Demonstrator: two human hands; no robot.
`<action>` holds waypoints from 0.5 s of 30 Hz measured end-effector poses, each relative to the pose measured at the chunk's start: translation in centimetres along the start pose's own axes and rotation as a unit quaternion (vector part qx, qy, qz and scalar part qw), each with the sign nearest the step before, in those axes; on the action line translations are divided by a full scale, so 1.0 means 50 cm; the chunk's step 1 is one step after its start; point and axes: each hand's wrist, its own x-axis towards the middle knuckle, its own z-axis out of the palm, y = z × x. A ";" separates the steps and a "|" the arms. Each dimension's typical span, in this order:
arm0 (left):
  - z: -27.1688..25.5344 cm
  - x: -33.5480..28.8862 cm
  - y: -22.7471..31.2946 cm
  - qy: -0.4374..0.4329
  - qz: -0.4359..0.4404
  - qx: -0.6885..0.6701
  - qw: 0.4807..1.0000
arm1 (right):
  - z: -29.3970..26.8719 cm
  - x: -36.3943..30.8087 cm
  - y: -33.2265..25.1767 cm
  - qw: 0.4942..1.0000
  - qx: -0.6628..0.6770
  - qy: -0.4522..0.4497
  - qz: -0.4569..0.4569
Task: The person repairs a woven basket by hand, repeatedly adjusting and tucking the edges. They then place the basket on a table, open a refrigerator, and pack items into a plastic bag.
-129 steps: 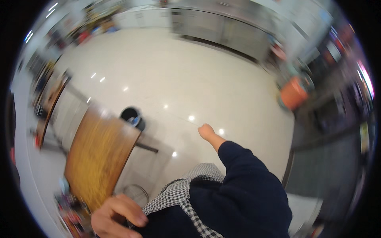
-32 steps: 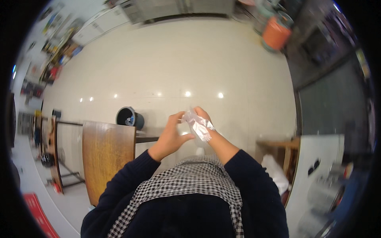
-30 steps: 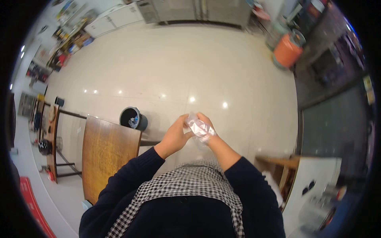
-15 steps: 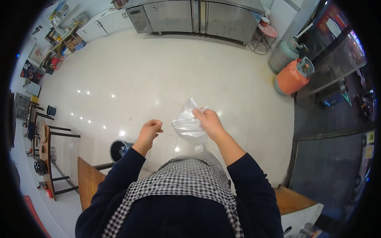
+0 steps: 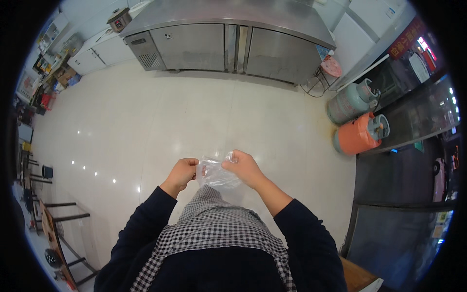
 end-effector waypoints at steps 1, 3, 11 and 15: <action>-0.021 0.060 0.019 -0.012 0.005 0.009 1.000 | -0.013 0.057 -0.006 1.000 -0.002 0.005 -0.017; -0.086 0.175 0.076 -0.012 0.014 0.001 1.000 | -0.031 0.164 -0.019 0.998 0.016 0.017 -0.060; -0.311 0.484 0.100 0.002 -0.186 0.201 0.962 | -0.285 0.616 0.004 0.973 0.107 0.189 0.080; -0.355 0.566 0.071 0.048 -0.166 0.047 0.984 | -0.478 0.928 0.068 0.967 0.103 0.221 0.072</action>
